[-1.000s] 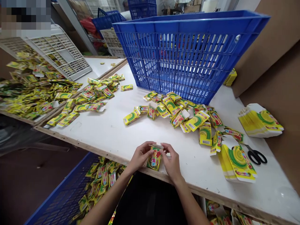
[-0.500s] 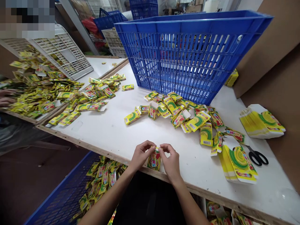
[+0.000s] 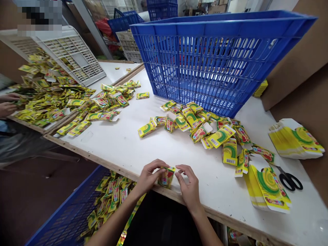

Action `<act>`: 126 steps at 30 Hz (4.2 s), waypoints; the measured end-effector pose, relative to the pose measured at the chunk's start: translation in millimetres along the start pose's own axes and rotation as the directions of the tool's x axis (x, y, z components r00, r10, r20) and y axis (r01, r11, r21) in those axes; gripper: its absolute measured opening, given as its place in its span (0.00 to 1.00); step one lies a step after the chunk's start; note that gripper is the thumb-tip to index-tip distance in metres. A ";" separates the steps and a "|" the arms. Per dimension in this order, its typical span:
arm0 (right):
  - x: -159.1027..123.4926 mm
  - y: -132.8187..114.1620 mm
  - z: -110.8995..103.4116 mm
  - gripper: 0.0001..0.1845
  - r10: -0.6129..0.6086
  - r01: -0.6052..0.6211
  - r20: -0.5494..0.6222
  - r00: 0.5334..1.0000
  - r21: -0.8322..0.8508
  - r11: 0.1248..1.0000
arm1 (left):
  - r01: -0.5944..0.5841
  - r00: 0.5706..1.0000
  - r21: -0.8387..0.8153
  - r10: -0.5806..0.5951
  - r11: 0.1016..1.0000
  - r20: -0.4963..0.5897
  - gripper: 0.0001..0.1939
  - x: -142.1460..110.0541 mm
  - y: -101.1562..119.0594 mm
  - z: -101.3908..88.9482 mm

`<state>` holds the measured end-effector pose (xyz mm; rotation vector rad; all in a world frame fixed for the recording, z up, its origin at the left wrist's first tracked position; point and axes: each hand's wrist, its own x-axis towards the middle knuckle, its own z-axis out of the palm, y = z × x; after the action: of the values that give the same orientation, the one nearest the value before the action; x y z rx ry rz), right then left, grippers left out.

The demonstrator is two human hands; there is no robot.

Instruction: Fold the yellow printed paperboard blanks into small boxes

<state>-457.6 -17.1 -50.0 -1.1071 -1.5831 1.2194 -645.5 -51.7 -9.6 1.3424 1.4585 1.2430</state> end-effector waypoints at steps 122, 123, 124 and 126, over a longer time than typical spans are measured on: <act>24.5 12.1 -17.9 0.15 0.119 -0.122 0.108 0.987 0.026 0.992 | 0.033 0.995 0.526 0.022 0.850 -0.099 0.23 52.0 8.0 -151.1; 24.0 12.8 -14.6 0.15 0.108 -0.111 0.110 0.988 0.023 0.994 | 0.000 0.997 0.547 0.045 0.837 -0.067 0.24 85.6 0.5 -144.9; 22.9 14.4 -11.5 0.15 0.098 -0.101 0.108 0.989 0.019 0.995 | -0.015 0.998 0.573 0.051 0.819 -0.047 0.25 121.7 -6.7 -138.4; 20.3 20.4 -5.4 0.17 0.092 -0.093 0.067 0.994 0.018 0.996 | -0.039 0.996 0.596 0.078 0.802 -0.041 0.26 195.1 -19.4 -126.4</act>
<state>-454.7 6.5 -67.0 -1.1479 -1.5795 1.3433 -798.6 122.9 12.4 1.7753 1.9688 0.8891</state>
